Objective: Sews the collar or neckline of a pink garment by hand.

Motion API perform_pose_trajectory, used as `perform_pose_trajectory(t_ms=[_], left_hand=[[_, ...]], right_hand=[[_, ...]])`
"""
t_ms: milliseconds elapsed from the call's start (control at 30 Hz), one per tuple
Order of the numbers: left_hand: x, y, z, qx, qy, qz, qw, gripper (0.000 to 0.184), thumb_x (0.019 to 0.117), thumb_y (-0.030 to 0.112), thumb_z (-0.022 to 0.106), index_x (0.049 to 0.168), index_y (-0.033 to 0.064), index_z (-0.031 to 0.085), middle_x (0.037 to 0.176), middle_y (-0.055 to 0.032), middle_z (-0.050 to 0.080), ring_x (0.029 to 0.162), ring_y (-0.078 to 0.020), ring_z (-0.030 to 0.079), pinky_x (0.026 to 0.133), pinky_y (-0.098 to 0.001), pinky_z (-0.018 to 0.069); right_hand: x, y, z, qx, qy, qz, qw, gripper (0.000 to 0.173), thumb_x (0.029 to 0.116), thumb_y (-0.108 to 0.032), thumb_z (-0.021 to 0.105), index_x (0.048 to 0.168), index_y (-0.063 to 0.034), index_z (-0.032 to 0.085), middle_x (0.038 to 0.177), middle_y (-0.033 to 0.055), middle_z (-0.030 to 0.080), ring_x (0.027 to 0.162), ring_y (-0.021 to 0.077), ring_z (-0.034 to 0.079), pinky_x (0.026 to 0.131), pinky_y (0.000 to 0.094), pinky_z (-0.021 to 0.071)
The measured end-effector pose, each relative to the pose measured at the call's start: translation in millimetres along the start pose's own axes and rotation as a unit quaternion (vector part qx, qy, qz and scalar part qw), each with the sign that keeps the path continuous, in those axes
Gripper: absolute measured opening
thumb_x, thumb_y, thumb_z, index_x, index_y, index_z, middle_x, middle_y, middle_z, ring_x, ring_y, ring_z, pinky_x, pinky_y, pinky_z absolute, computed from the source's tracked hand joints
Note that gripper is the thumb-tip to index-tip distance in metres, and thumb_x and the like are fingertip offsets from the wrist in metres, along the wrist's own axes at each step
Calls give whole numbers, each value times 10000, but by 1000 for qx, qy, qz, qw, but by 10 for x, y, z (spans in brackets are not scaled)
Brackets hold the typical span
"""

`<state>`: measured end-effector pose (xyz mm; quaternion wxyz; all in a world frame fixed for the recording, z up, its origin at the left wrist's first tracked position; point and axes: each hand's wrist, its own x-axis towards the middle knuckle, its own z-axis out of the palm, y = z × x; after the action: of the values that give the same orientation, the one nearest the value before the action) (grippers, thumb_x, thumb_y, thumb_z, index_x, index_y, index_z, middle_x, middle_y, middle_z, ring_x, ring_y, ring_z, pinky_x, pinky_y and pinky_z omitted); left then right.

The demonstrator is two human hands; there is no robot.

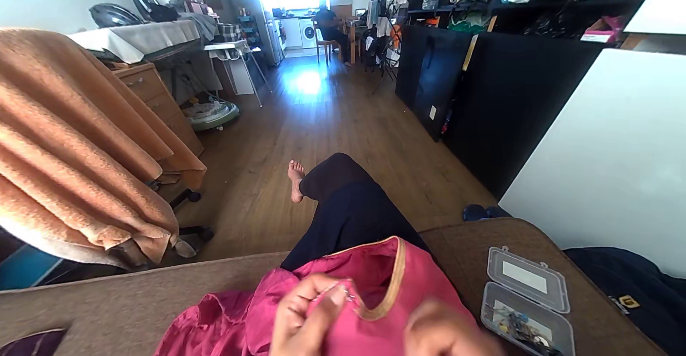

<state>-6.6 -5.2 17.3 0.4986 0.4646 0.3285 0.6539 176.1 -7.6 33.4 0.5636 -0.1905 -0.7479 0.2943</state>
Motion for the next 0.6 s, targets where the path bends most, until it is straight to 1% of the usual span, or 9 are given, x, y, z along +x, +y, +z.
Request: perform_pose_trajectory(t_ms=[33,67,133,233,300,333,367,433,600], left_hand=[[13,0,-48,-2,12,19,1000,257,975,8,561,939,155,768,805,61,744,707,5,682,658,-185,576],[11,-16,-76,8,10,35,999,234,969,11,590,954,154,775,823,62,750,722,7,686,672,-182,578],[-28,-56,-58,28,-11,46,998,196,961,20,620,971,148,769,847,67,752,745,13,685,692,-181,574],[-36,-41,-9,49,-42,57,996,171,954,29,643,982,141,769,867,80,752,759,30,678,700,-166,568],[-57,-2,24,56,-53,58,995,176,947,26,654,995,144,775,878,86,758,769,34,681,707,-167,568],[-75,13,40,59,-57,57,995,172,942,28,662,995,146,774,880,92,759,772,37,680,708,-166,566],[-92,22,50,61,-62,57,995,163,944,35,668,1000,144,776,886,94,761,777,37,683,714,-167,569],[-111,32,51,66,-67,61,994,156,945,42,673,1008,140,776,888,96,761,773,41,680,711,-165,567],[-115,35,28,70,-66,70,993,154,938,30,679,1009,126,775,883,89,762,765,41,678,702,-162,566]], right_hand=[[48,81,-144,4,41,20,999,215,1084,-322,492,992,-145,571,875,-26,578,759,-8,586,678,141,499],[94,122,-267,29,73,27,997,194,1086,-344,501,1002,-188,581,867,-77,562,702,-47,553,616,118,480],[119,111,-388,46,93,23,994,172,1084,-331,514,1008,-195,585,878,-95,553,675,-64,533,584,102,469],[103,32,-354,-32,59,31,997,159,1074,-282,550,1031,-137,599,943,-47,589,756,-68,581,648,88,508],[93,18,-253,-91,22,18,995,116,1053,-181,581,1019,-76,618,994,21,602,877,-19,605,764,100,517],[82,20,-194,-124,9,9,992,100,1033,-140,605,1000,-52,639,984,57,607,919,22,607,818,112,507],[64,33,-141,-155,2,-2,988,90,1012,-116,629,983,-40,669,949,82,618,920,65,613,836,129,506],[21,73,-79,-197,-2,-20,980,88,995,-113,646,974,-46,700,877,94,616,878,129,599,818,180,485],[25,44,-60,-192,-4,-14,981,96,978,-79,648,976,-8,713,851,106,596,808,98,585,739,117,479]])
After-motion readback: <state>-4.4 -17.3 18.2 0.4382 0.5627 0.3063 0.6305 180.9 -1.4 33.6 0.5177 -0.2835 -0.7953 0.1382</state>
